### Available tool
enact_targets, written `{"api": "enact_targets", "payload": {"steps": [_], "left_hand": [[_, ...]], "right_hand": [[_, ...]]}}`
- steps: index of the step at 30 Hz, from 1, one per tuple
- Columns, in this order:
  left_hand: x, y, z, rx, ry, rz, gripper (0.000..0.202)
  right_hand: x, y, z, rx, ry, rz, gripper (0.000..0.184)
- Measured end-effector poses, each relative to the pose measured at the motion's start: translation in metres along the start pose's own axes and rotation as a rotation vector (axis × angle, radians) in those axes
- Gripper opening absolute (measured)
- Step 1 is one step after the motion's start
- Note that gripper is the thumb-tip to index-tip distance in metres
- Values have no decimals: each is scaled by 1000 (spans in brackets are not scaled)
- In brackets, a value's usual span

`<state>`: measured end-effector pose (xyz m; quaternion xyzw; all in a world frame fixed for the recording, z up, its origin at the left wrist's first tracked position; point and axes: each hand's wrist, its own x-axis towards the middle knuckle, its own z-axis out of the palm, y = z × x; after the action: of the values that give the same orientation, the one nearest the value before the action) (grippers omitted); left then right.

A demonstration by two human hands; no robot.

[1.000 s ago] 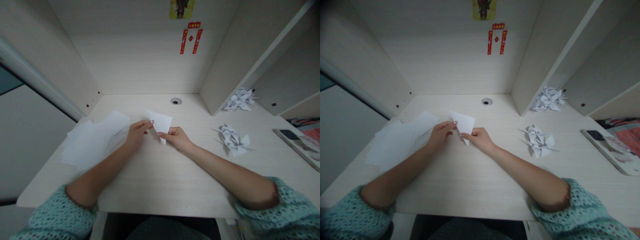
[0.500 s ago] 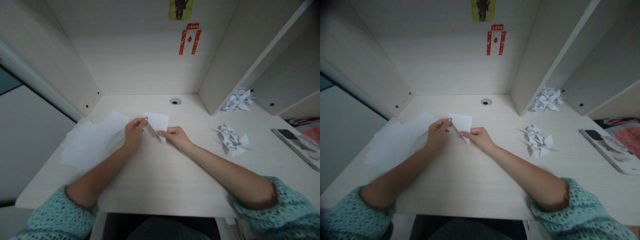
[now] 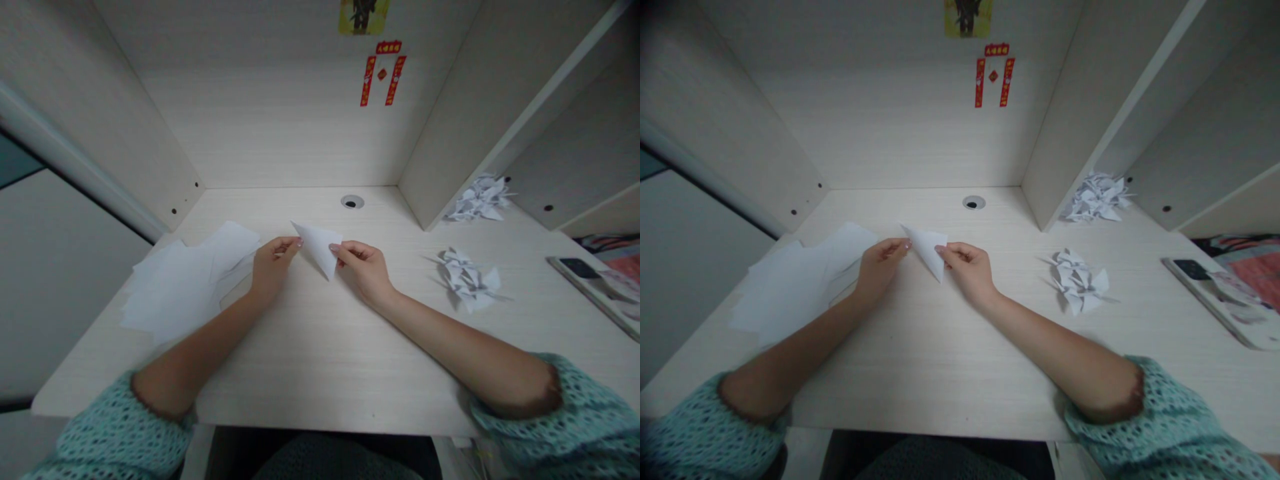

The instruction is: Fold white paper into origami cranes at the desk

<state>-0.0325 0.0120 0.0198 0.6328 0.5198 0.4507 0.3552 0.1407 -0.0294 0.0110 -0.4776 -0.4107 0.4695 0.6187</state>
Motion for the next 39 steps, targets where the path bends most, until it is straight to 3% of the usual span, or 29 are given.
{"api": "enact_targets", "payload": {"steps": [4, 8, 14, 18, 28, 33, 37, 39], "left_hand": [[-9, 11, 0, 13, -73, 13, 33], [-18, 20, 2, -32, -242, 64, 35], [-19, 20, 4, -119, -330, 43, 33], [-16, 16, 4, -287, -411, 7, 33], [-3, 0, 2, -268, -227, -155, 33], [6, 1, -6, -268, -184, -240, 33], [8, 1, -7, -278, -186, -238, 31], [8, -1, -7, -286, -161, -250, 30]], "right_hand": [[-2, -5, -1, -129, 118, -127, 26], [-4, -1, -1, -245, 37, -250, 23], [-2, 6, -1, -160, -125, -195, 18], [1, 3, -1, -107, -92, -103, 28], [11, 0, -8, -15, 114, -86, 39], [17, 6, -12, 20, 137, -44, 40], [18, 9, -13, 27, 115, -105, 30], [18, 11, -13, 22, 92, -163, 41]]}}
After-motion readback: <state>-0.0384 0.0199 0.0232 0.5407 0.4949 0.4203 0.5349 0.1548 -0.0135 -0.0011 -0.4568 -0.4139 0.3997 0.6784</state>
